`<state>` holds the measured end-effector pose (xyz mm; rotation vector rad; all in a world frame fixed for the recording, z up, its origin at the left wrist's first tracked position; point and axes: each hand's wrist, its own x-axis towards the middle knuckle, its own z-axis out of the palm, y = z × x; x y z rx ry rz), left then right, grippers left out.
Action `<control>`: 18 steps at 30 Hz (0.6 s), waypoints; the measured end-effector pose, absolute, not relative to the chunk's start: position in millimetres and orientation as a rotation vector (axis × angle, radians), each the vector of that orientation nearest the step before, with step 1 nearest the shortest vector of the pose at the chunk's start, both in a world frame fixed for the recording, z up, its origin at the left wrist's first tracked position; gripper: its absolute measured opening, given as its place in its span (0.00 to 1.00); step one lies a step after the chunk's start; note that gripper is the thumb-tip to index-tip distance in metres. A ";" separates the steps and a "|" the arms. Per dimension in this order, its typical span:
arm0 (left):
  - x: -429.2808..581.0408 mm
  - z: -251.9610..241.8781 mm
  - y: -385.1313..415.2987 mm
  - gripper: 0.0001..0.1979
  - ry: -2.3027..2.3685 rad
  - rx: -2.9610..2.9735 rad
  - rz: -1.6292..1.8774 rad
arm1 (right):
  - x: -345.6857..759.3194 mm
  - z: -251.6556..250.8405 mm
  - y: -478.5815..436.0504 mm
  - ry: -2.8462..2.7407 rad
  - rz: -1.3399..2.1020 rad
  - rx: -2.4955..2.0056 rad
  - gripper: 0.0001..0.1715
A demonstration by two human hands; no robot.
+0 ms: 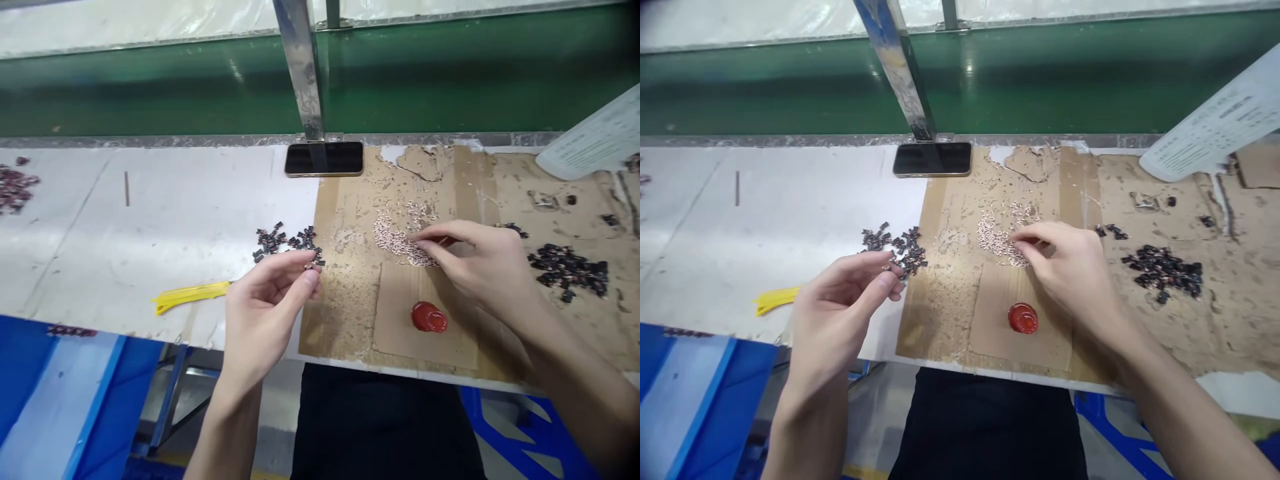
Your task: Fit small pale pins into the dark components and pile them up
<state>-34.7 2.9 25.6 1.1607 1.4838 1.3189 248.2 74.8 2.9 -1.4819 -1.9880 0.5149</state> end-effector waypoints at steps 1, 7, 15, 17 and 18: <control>-27.0 27.7 1.8 0.08 1.470 1.177 1.324 | 251.3 6.2 70.3 -1.883 0.611 -1.488 0.03; 31.7 38.1 0.1 0.08 1.275 1.705 1.350 | 266.4 14.2 28.4 -1.240 1.287 -1.319 0.12; 55.8 35.7 3.8 0.07 1.112 2.174 1.228 | 259.6 28.6 0.7 -1.238 1.335 -1.261 0.13; 54.9 33.9 2.3 0.06 1.134 2.235 1.227 | 257.1 31.6 -1.8 -1.274 1.240 -1.278 0.16; 55.1 33.2 1.5 0.06 1.135 2.237 1.235 | 255.8 32.4 -3.0 -1.286 1.207 -1.282 0.16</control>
